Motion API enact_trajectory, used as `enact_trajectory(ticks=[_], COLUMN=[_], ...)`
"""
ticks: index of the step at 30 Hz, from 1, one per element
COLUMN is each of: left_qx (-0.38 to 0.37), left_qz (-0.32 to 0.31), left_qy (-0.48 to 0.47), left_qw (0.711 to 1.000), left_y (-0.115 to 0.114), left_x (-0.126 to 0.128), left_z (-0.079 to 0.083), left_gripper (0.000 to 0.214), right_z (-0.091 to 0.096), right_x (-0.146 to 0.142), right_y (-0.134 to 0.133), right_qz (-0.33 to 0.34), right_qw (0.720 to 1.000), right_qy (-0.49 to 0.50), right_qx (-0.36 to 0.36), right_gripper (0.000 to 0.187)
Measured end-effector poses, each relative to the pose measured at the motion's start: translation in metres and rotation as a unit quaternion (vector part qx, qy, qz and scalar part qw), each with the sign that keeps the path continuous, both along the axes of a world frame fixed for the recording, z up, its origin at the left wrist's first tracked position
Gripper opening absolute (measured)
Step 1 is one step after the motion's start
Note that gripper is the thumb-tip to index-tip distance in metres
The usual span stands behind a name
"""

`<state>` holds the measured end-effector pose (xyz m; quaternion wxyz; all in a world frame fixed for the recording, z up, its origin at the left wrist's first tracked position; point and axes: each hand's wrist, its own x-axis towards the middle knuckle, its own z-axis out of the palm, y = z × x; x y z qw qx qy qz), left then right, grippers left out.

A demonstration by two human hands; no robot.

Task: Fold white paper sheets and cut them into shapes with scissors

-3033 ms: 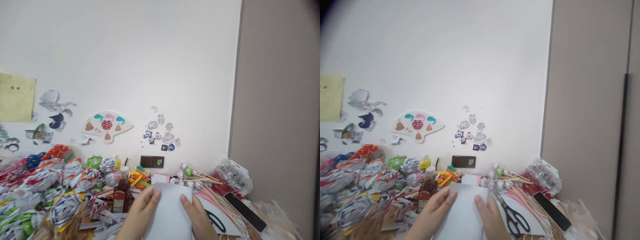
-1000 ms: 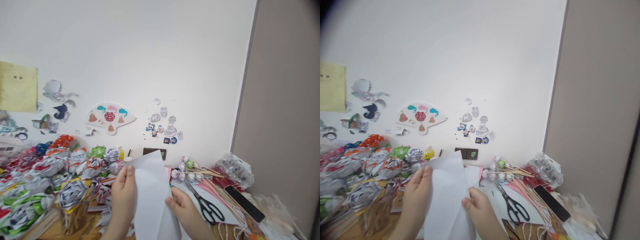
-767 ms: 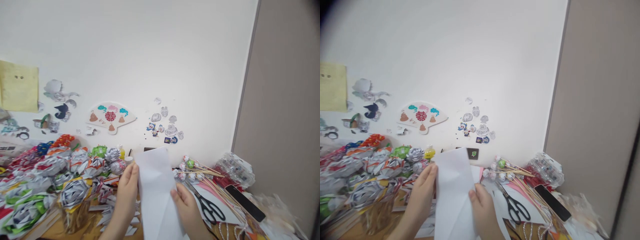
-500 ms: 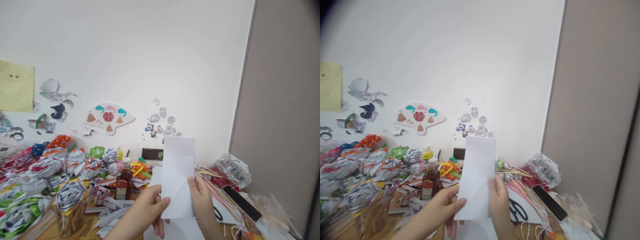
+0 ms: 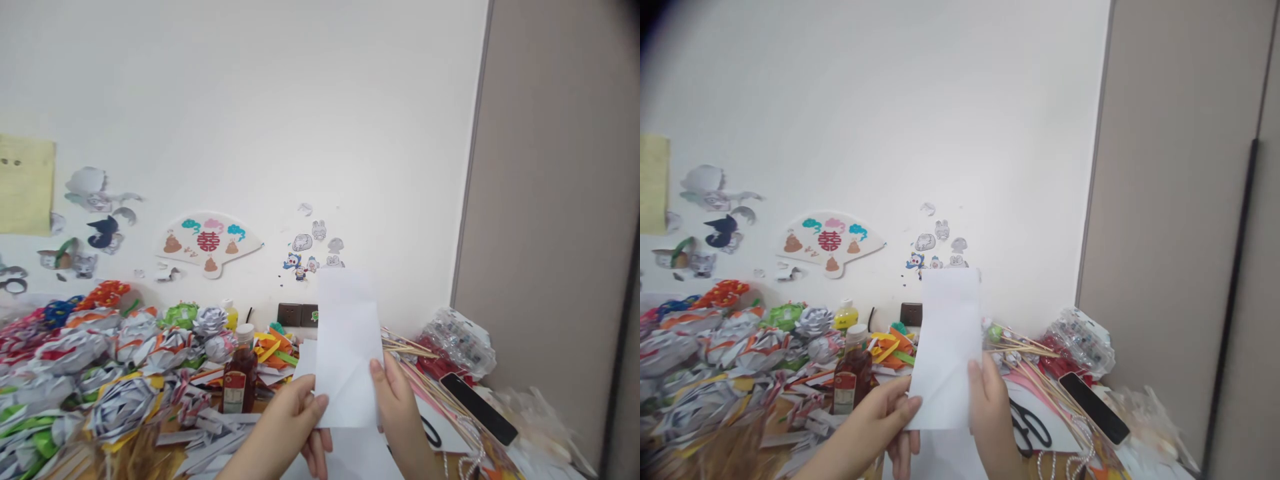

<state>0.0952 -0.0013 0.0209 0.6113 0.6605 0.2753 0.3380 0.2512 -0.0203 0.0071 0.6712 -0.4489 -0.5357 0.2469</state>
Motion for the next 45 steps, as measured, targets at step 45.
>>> enact_trajectory(ticks=[45], left_qx=[0.008], left_qz=[0.112], left_qy=[-0.120], left_qw=[0.986], left_y=[0.016], left_x=[-0.010], left_z=[-0.002], left_gripper=[0.032], right_z=[0.005], right_x=[0.002], right_y=[-0.006], right_qz=[0.248], right_qw=[0.963], right_qy=[-0.018], right_qx=[-0.100], right_gripper=[0.026])
